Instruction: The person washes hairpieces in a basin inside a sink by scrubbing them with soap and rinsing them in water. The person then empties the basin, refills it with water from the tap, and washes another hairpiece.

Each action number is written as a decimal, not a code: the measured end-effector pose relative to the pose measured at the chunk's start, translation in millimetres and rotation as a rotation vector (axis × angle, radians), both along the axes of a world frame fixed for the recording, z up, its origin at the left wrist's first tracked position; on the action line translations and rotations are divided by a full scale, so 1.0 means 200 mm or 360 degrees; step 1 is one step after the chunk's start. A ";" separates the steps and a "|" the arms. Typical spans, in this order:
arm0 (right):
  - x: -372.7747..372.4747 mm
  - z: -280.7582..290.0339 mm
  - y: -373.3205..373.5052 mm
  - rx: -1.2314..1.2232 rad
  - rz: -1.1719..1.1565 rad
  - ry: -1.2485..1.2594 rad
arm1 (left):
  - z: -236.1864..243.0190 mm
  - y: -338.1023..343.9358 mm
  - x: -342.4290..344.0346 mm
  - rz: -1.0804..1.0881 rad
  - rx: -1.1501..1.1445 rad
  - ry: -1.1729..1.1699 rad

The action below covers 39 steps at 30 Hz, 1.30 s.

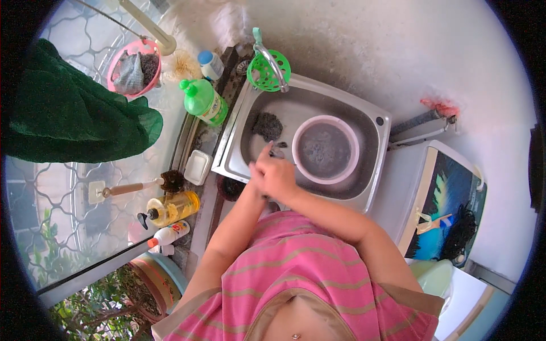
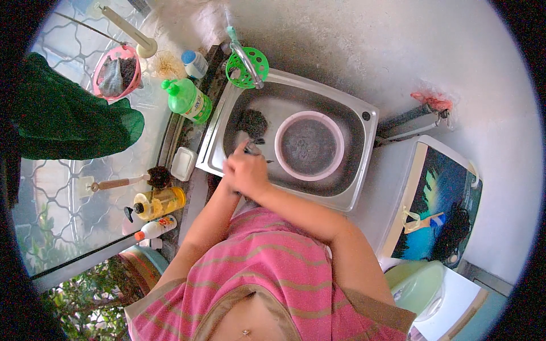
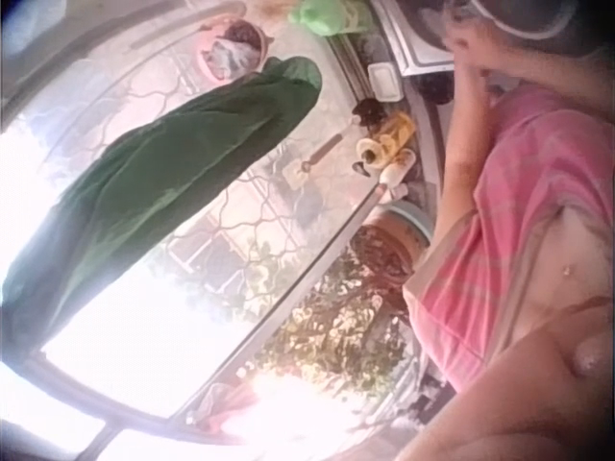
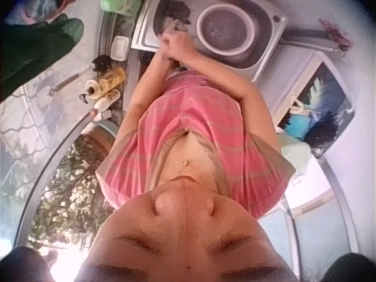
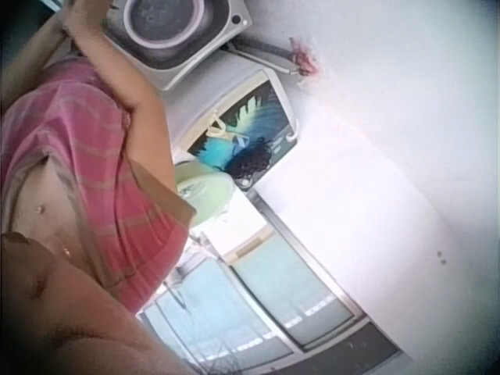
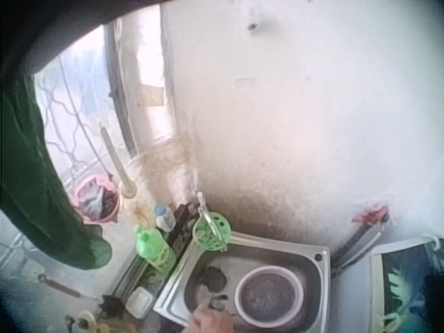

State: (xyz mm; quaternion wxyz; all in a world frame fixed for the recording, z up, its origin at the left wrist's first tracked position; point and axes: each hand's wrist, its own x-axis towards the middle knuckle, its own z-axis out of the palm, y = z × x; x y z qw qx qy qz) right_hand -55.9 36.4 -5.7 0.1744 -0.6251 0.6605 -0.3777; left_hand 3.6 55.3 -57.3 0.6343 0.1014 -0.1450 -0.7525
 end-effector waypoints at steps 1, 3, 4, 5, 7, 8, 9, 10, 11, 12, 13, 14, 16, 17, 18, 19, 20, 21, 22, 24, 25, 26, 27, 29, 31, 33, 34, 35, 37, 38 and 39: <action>0.01 -0.02 0.01 -0.0005 0.0015 -0.0071 | 0.01 -0.01 -0.03 0.0067 0.0003 0.0264; 0.01 -0.07 0.01 -0.0015 0.0052 -0.0216 | 0.02 -0.05 -0.02 -0.0191 0.0590 -0.0146; -0.06 -0.12 -0.07 0.0071 -0.0237 -0.0291 | 0.22 -0.11 -0.01 -0.0548 0.1165 -0.0847; -0.09 -0.11 -0.08 0.0169 -0.0214 -0.0306 | 0.22 -0.11 0.01 -0.0619 0.1289 -0.0737; -0.10 -0.10 -0.10 0.0270 -0.0187 -0.0318 | 0.24 -0.12 0.04 -0.0609 0.1186 -0.0631; -0.12 -0.12 -0.10 0.0392 -0.0222 -0.0472 | 0.30 -0.13 0.02 -0.0612 0.1082 -0.0524; -0.14 -0.14 -0.10 0.0512 -0.0257 -0.0626 | 0.36 -0.12 0.01 -0.0605 0.1146 -0.0613; -0.15 -0.17 -0.10 0.0499 -0.0248 -0.0626 | 0.34 -0.14 0.00 -0.0595 0.1134 -0.0613; -0.16 -0.22 -0.08 0.0809 -0.0294 -0.1563 | 0.31 -0.15 -0.02 -0.0450 0.1099 -0.0679; -0.18 -0.27 -0.06 0.1105 -0.0322 -0.2505 | 0.27 -0.15 -0.04 -0.0305 0.1061 -0.0742; -0.21 -0.31 -0.04 0.1458 -0.0285 -0.2844 | 0.29 -0.16 -0.06 -0.0154 0.1025 -0.0905; -0.21 -0.22 -0.01 0.1479 -0.0282 -0.2839 | 0.30 -0.16 -0.04 -0.0141 0.1039 -0.0902; -0.24 -0.05 0.04 0.1934 0.0036 -0.2748 | 0.33 -0.14 0.00 -0.0135 0.0822 -0.1359; -0.24 -0.08 0.05 0.1941 0.0110 -0.3016 | 0.32 -0.12 -0.01 -0.0134 0.0820 -0.1359; -0.24 -0.05 0.04 0.1941 0.0113 -0.3015 | 0.28 -0.10 -0.03 -0.0007 0.0560 -0.1537; -0.24 0.00 0.01 0.1793 -0.0057 -0.3060 | 0.24 -0.09 -0.04 0.0121 0.0291 -0.1705; -0.25 0.04 -0.02 0.1643 -0.0232 -0.3098 | 0.23 -0.09 -0.03 0.0290 -0.0048 -0.2074; -0.26 0.05 -0.04 0.1554 -0.0123 -0.3021 | 0.22 -0.06 -0.05 0.0543 -0.0182 -0.2414; -0.27 -0.04 -0.06 0.1524 -0.0143 -0.3031 | 0.28 -0.04 -0.10 0.0787 -0.0347 -0.2733; -0.19 -0.28 -0.10 0.1175 -0.0015 -0.2504 | 0.14 -0.06 -0.11 0.0826 -0.0137 -0.2522; -0.09 -0.13 -0.05 0.1001 -0.0193 -0.2119 | 0.06 -0.08 -0.07 0.0655 0.0371 -0.2065; -0.10 -0.21 -0.03 0.0693 -0.0185 -0.1508 | 0.23 -0.10 -0.12 0.0324 0.0623 -0.1753; -0.04 -0.14 0.04 0.0512 -0.0222 -0.1207 | 0.31 -0.12 -0.06 0.0090 0.0740 -0.1572; 0.04 0.07 0.16 0.0092 -0.0163 -0.0755 | 0.29 -0.17 0.06 -0.0254 0.0856 -0.1073; 0.04 0.06 0.15 0.0047 -0.0133 -0.0609 | 0.20 -0.16 0.08 -0.0388 0.0848 -0.0746; -0.03 0.01 0.07 0.0327 -0.0110 -0.0282 | 0.21 -0.11 0.04 -0.0453 0.0781 -0.0559; -0.10 -0.08 0.00 0.0391 -0.0347 -0.0261 | 0.33 -0.07 -0.04 -0.0310 0.0978 -0.0561; -0.19 -0.14 -0.05 0.0374 -0.0490 -0.0342 | 0.32 -0.04 -0.08 -0.0284 0.0835 -0.0628; -0.24 -0.16 -0.09 0.0354 -0.0630 -0.0427 | 0.27 0.00 -0.12 -0.0289 0.0737 -0.0674; -0.23 -0.11 -0.06 0.0174 -0.0580 -0.0353 | 0.31 -0.01 -0.12 -0.0289 0.0748 -0.0672; -0.21 -0.07 -0.02 -0.0005 -0.0530 -0.0278 | 0.36 -0.03 -0.09 -0.0376 0.0901 -0.0538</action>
